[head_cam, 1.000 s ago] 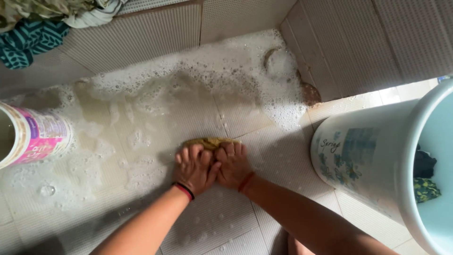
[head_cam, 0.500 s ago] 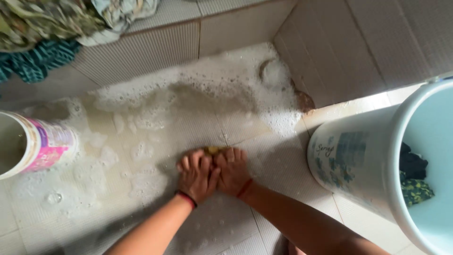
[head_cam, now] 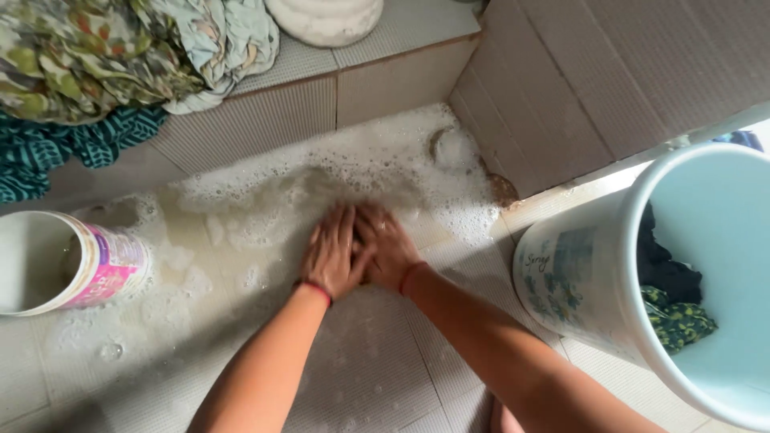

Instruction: Washing various items of clothing by hand with detergent on the floor and in a bucket.

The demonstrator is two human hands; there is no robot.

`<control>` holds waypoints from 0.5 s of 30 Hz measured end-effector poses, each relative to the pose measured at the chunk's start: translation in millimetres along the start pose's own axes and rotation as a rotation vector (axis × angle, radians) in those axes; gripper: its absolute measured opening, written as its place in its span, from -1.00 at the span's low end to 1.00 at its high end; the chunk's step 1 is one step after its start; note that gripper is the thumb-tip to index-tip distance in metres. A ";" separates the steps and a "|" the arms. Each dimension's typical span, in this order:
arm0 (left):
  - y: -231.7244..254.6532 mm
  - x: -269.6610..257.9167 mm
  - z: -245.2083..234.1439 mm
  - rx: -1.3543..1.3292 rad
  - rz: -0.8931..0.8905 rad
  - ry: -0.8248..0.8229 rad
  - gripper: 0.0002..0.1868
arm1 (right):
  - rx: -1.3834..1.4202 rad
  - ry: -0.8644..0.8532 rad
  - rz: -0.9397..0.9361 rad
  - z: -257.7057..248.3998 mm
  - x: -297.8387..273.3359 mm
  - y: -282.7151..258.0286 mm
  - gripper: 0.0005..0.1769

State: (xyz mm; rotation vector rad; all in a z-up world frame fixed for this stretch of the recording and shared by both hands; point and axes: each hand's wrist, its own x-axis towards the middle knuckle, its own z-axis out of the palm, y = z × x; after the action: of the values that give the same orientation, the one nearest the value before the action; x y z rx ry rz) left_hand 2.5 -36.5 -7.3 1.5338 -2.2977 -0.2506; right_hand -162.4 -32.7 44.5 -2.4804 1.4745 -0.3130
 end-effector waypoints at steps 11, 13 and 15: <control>55.3 -6.9 -85.4 0.024 -0.071 -0.556 0.05 | 0.736 0.026 0.230 7.6 -51.7 -2.8 -0.30; 73.2 16.9 -131.6 -0.221 -0.318 -0.480 -0.33 | 1.421 -0.037 0.922 -31.1 -31.8 -21.1 -0.12; 74.5 32.6 -159.8 -0.308 -0.306 -0.368 -0.39 | 1.942 -0.035 0.650 -76.2 -24.5 -36.5 -0.21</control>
State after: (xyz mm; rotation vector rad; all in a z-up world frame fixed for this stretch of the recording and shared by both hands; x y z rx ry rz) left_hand -9.2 -28.5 171.4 1.7794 -2.1299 -0.9930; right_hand -166.5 -1.4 126.6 -0.4508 0.8708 -0.9045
